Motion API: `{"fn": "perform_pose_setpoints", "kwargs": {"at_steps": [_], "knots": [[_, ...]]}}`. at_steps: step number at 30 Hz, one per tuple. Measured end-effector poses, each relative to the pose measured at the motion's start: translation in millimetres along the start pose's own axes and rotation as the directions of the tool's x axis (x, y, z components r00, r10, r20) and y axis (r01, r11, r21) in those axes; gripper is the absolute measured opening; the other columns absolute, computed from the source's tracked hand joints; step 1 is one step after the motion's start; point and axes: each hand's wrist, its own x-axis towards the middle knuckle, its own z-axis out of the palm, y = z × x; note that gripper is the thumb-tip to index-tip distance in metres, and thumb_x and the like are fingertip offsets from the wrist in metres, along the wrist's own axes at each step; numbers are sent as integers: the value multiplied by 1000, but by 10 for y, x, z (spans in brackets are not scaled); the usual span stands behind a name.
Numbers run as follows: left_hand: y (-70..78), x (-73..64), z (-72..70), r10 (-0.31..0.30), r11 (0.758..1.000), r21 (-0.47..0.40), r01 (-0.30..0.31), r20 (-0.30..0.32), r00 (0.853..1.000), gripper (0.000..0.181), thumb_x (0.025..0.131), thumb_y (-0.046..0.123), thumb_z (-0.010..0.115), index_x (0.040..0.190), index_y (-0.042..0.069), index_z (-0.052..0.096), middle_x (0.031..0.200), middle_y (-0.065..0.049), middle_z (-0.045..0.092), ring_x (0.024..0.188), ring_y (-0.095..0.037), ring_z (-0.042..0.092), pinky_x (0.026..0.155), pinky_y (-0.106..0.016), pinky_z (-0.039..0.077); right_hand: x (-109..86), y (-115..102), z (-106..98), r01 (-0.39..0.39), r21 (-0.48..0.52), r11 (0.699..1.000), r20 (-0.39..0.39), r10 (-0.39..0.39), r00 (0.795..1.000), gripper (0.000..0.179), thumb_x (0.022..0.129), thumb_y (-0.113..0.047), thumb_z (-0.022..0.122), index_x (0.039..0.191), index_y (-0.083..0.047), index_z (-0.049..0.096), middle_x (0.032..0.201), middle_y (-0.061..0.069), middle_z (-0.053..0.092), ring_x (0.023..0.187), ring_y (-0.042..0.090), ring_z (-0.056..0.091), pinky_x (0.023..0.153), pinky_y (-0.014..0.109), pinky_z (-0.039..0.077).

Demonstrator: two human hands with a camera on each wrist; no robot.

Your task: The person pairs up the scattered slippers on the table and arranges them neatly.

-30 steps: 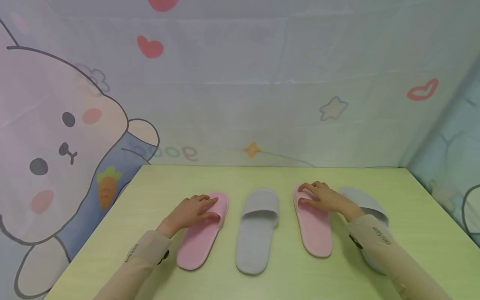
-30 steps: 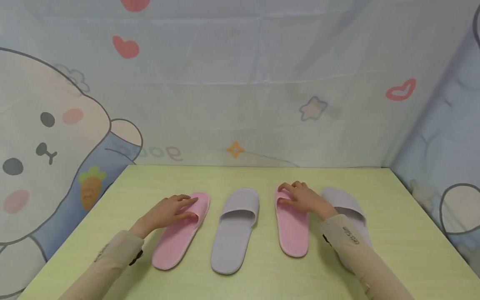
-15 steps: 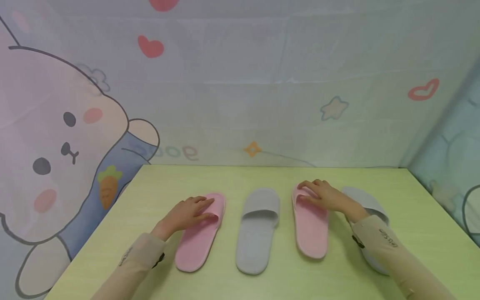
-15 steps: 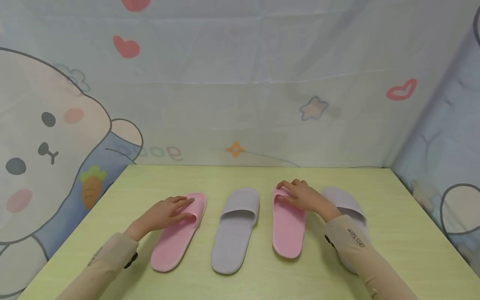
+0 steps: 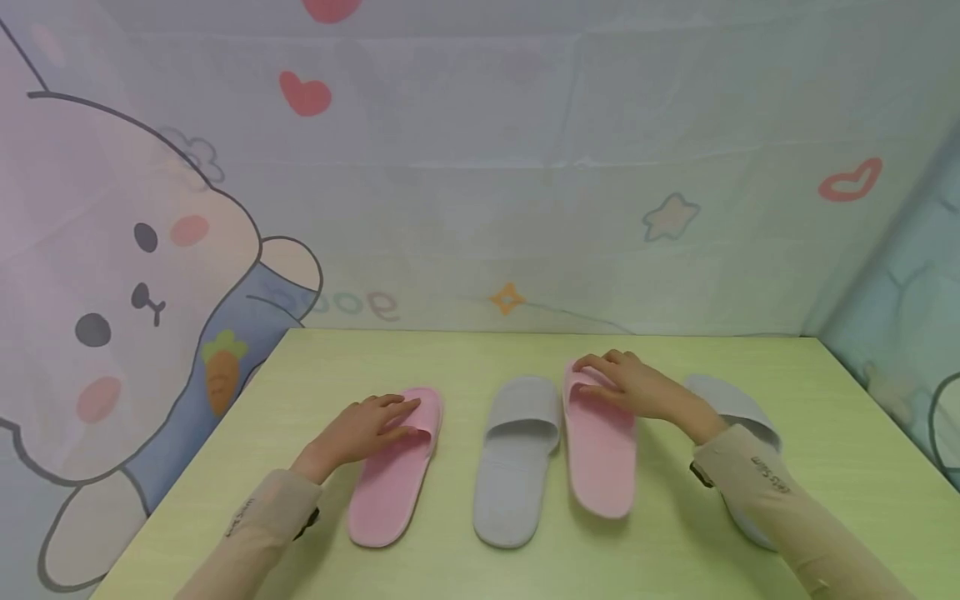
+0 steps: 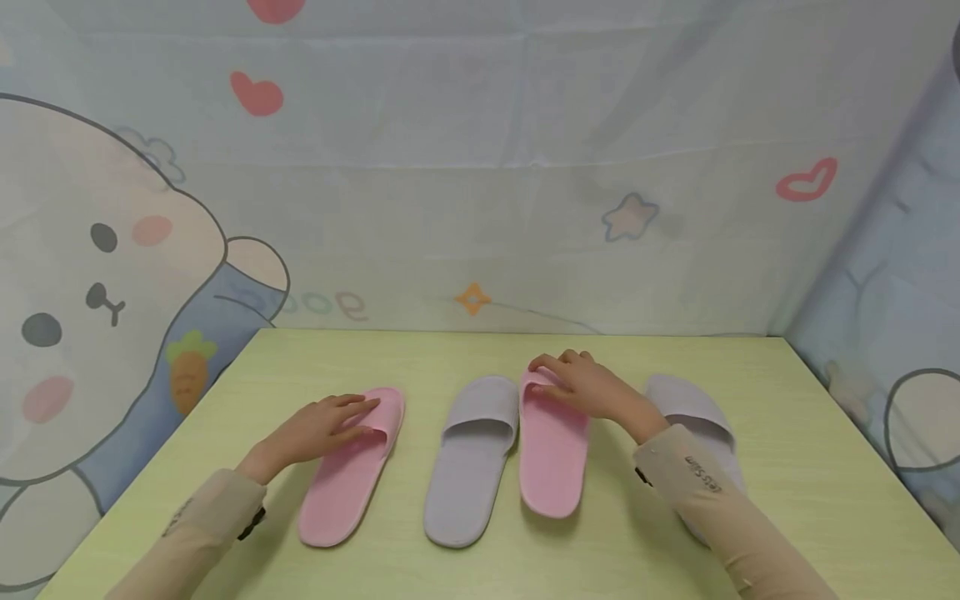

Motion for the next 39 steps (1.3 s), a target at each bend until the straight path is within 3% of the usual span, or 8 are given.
{"fn": "perform_pose_setpoints", "kwargs": {"at_steps": [20,32,39], "knots": [[-113,-76,-12,8,999,-33,-9,-24,1000,45,88,37,51,128,16,50,124,-18,53,110,-37,52,90,-49,41,425,-566,133,42,5,999,-49,-41,998,31,89,-40,48,117,-26,51,102,11,57,86,25,49,70,37,41],[-154,-108,19,28,999,-32,-30,-65,998,44,87,34,54,126,13,52,123,-19,54,111,-35,52,92,-48,41,652,-889,303,-30,-18,999,-63,29,998,35,90,-47,43,119,-31,50,106,9,58,94,27,48,73,42,37],[-172,-123,29,21,999,-31,-23,-51,998,45,87,34,53,127,13,51,124,-19,53,111,-36,51,91,-49,41,786,-1033,404,-30,-5,1000,-86,30,996,38,88,-50,43,121,-31,49,107,8,59,97,27,48,75,43,35]]}}
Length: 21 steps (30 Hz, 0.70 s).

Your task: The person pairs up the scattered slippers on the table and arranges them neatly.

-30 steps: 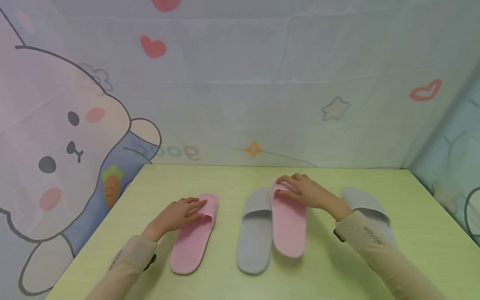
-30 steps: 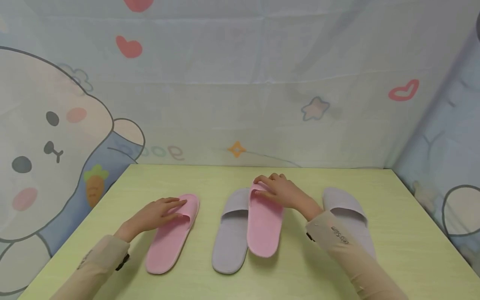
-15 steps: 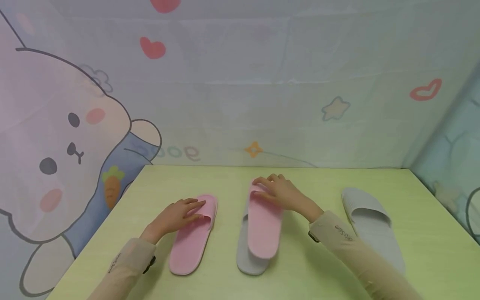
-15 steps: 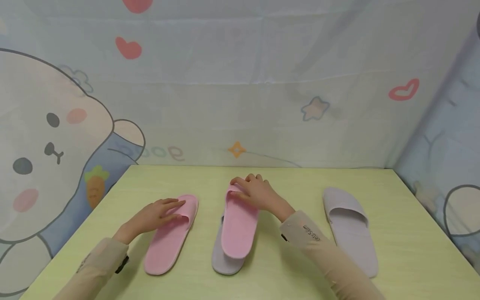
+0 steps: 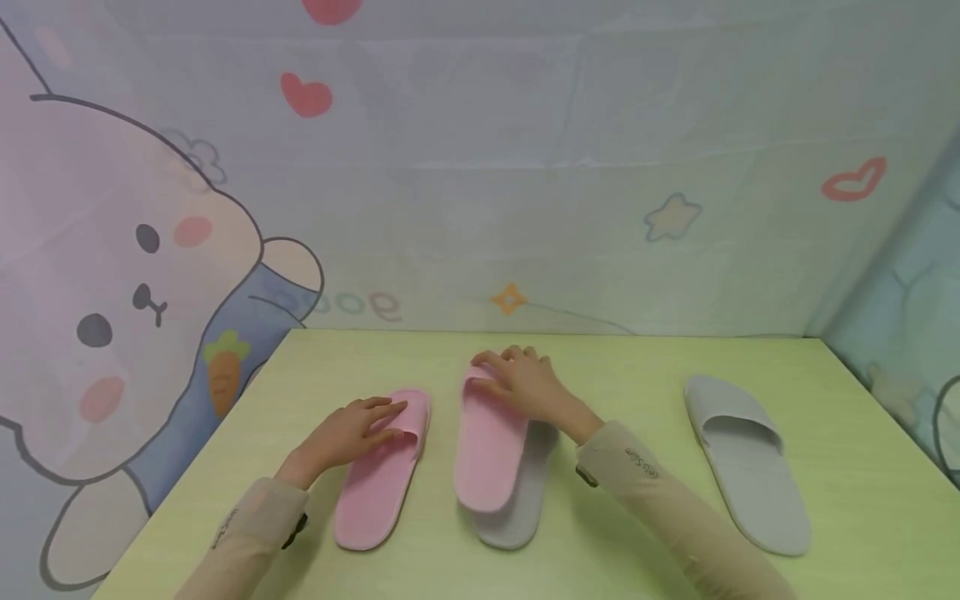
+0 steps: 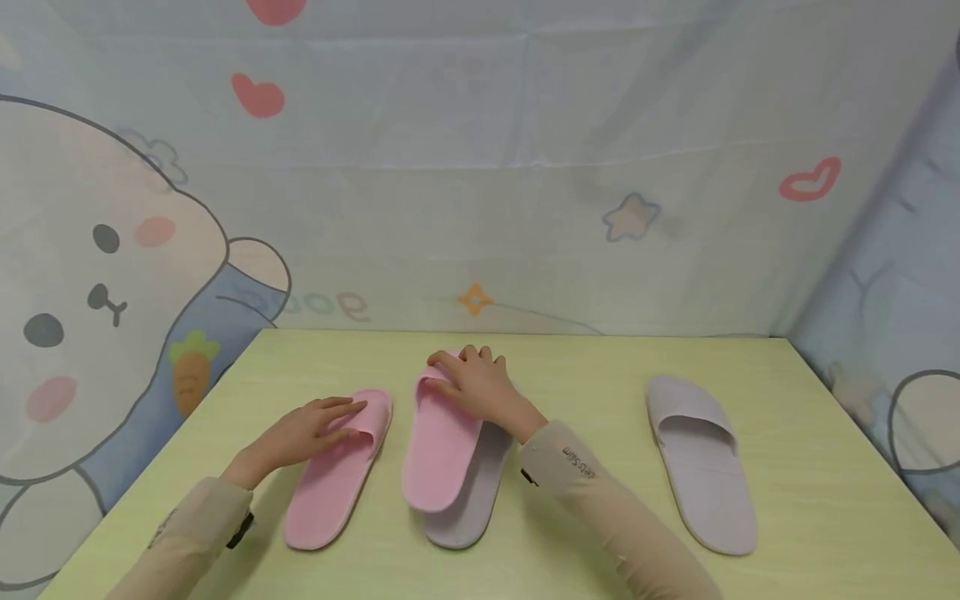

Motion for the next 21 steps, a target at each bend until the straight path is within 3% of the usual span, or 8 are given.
{"fn": "perform_pose_setpoints", "kwargs": {"at_steps": [8,21], "knots": [[-3,5,-13,-14,1000,-15,15,19,1000,49,86,38,54,128,15,50,125,-19,52,113,-36,50,92,-49,40,93,-196,157,18,1,1000,29,-18,999,39,89,-51,40,122,-31,48,111,7,57,98,26,47,77,43,34],[-21,3,2,-3,1000,-4,3,-33,999,47,85,36,56,125,13,53,119,-18,56,107,-35,54,88,-48,42,170,-316,412,40,7,999,19,-40,999,38,89,-50,40,120,-31,51,111,7,57,98,25,46,77,42,34]]}}
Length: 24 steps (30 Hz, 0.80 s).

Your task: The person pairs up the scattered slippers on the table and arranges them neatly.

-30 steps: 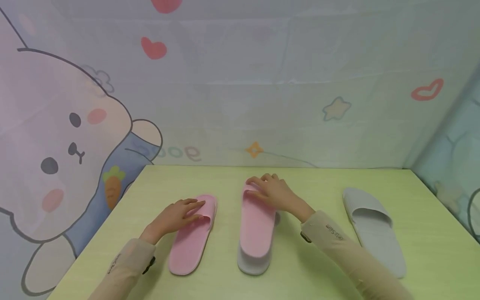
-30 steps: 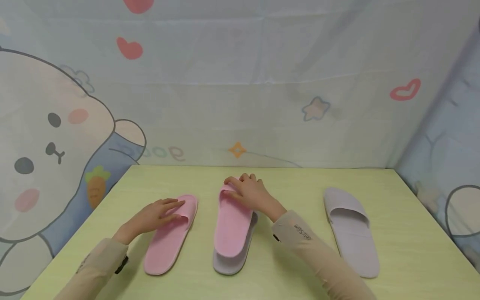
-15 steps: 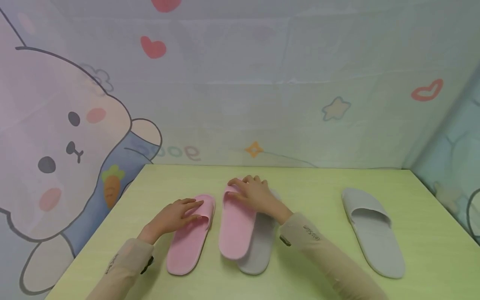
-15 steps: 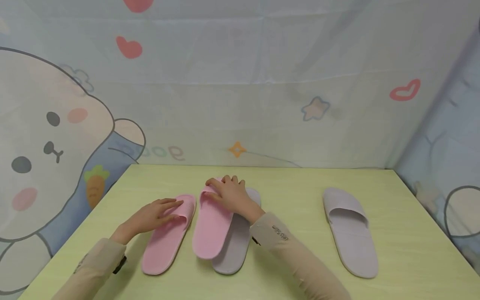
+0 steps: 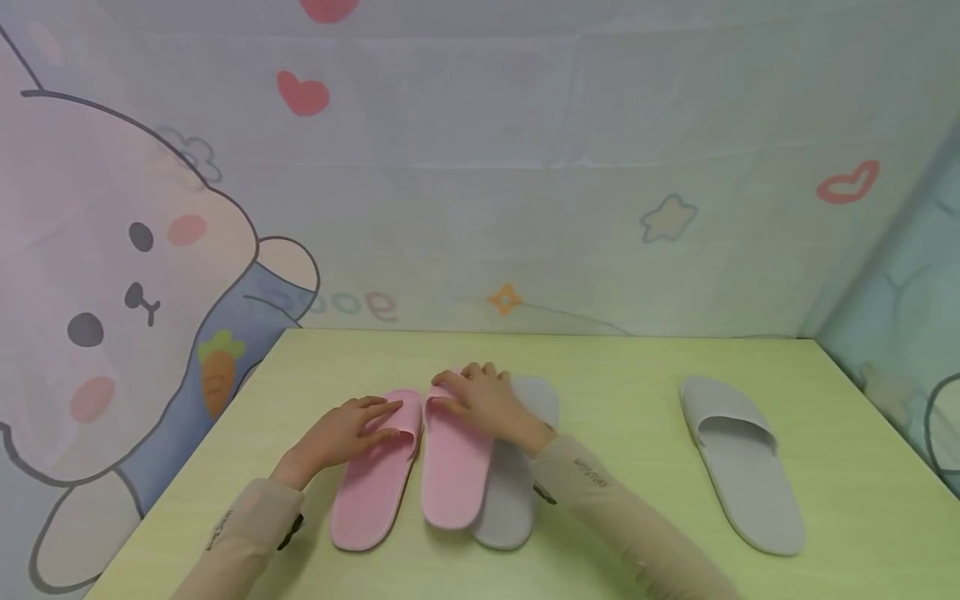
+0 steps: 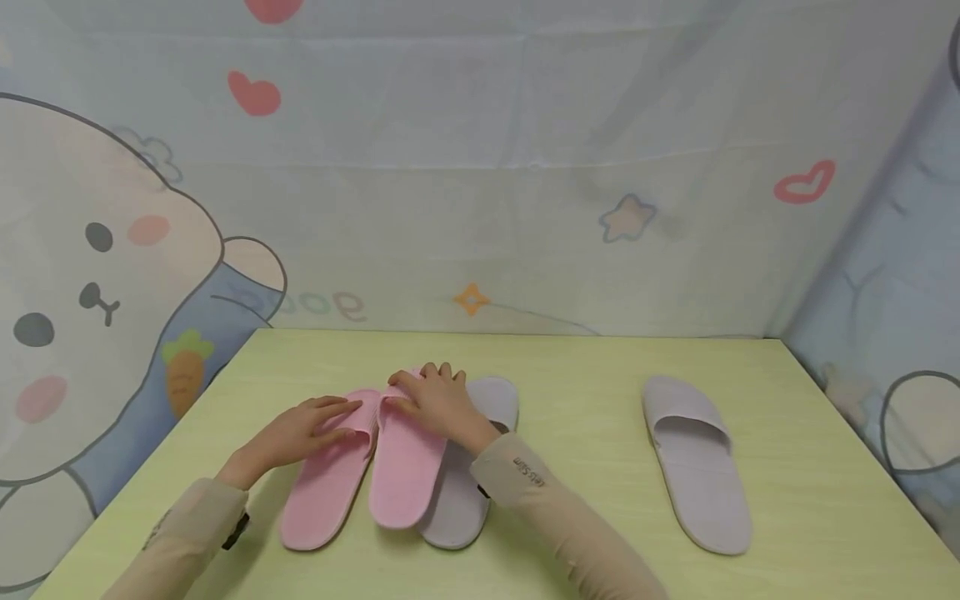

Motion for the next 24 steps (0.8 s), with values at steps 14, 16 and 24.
{"fn": "perform_pose_setpoints", "kwargs": {"at_steps": [14,16,24], "knots": [[-67,29,-18,-2,1000,-16,1,-5,1000,44,86,32,56,124,9,54,115,-19,58,104,-34,56,87,-46,44,39,-128,207,-10,-49,999,61,13,998,38,88,-52,39,121,-34,49,111,6,54,95,23,44,75,38,32],[-67,31,-18,2,1000,-16,-2,-4,1000,44,86,31,56,124,9,54,115,-19,58,104,-33,56,87,-46,44,36,-127,234,-13,-51,999,65,17,998,38,88,-51,39,121,-34,49,111,6,55,96,24,44,75,38,32],[-53,14,-26,-20,999,-25,20,-2,1000,44,86,33,55,123,9,54,117,-20,56,105,-35,55,87,-48,44,32,-139,261,-9,-55,998,72,12,997,36,91,-49,38,122,-34,48,113,6,55,97,25,47,75,38,33]]}}
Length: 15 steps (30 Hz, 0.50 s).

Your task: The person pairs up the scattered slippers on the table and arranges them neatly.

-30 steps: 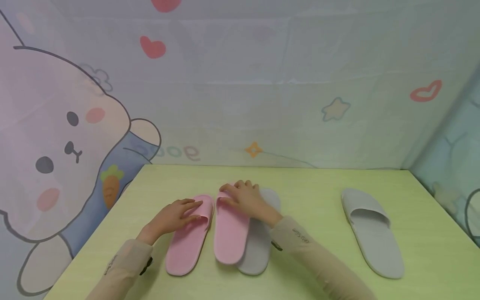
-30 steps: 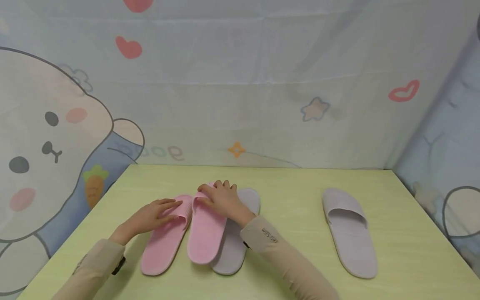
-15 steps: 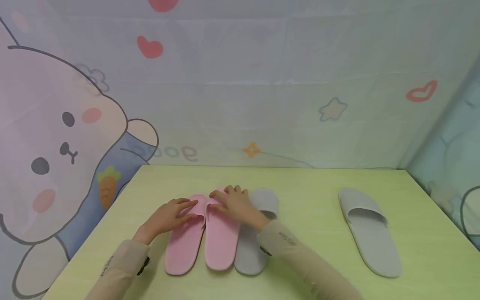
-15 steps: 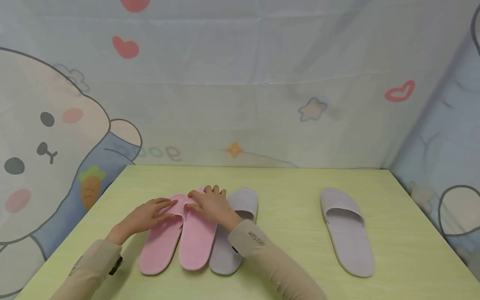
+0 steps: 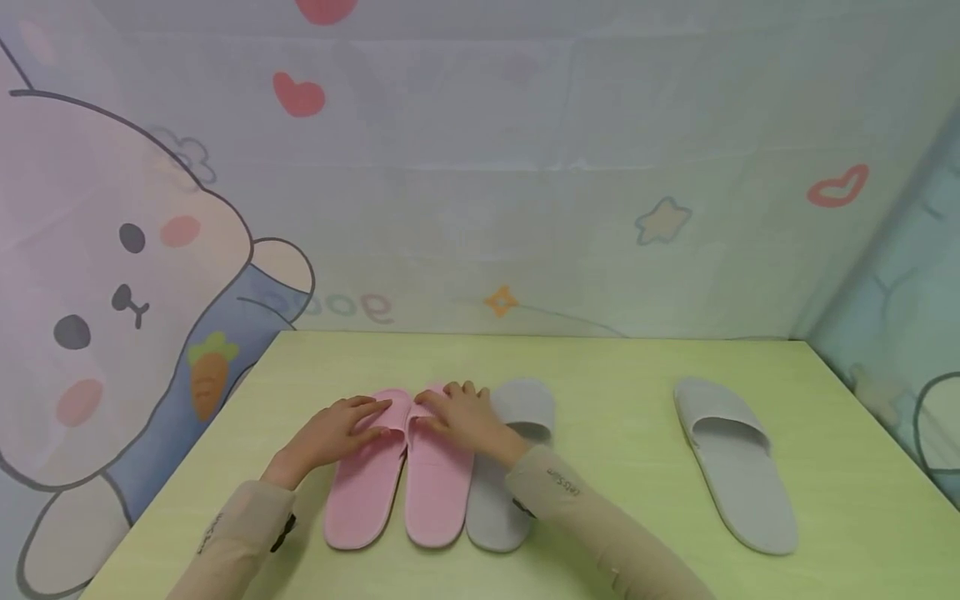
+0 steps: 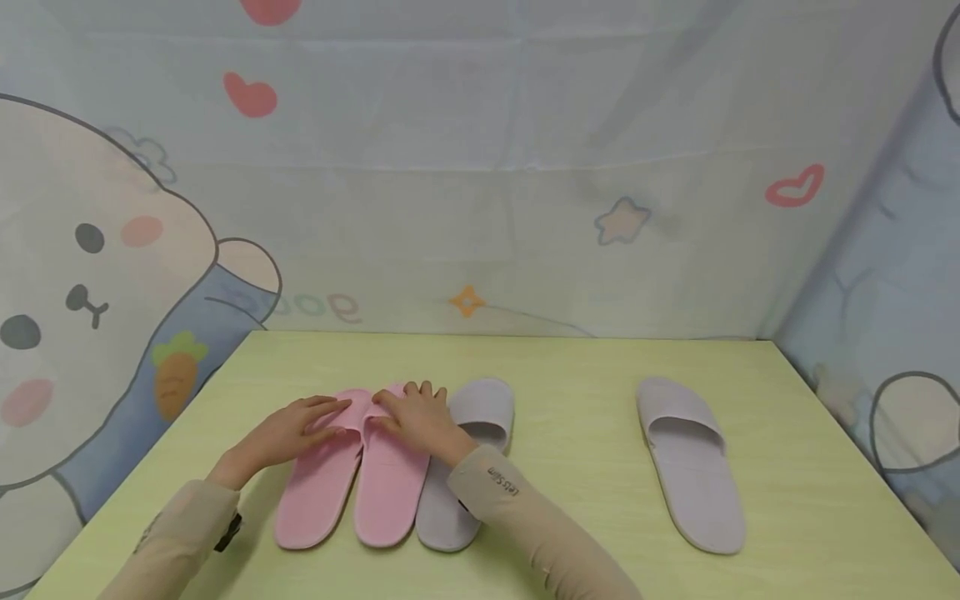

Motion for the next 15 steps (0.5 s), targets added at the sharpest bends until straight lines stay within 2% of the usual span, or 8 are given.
{"fn": "perform_pose_setpoints", "kwargs": {"at_steps": [9,15], "knots": [[2,-33,20,-15,999,28,16,-17,1000,47,86,38,55,124,11,54,122,-21,53,108,-38,53,88,-50,42,-32,-3,-3,-23,-15,1000,98,25,995,38,93,-43,36,128,-29,43,123,7,53,106,29,50,81,47,37],[41,-156,-30,35,995,97,-28,-74,997,42,84,29,59,122,11,55,118,-21,56,101,-39,56,80,-53,45,-136,-59,-105,-22,-11,1000,154,23,988,45,91,-40,44,134,-25,38,133,9,45,116,31,46,91,53,34]]}}
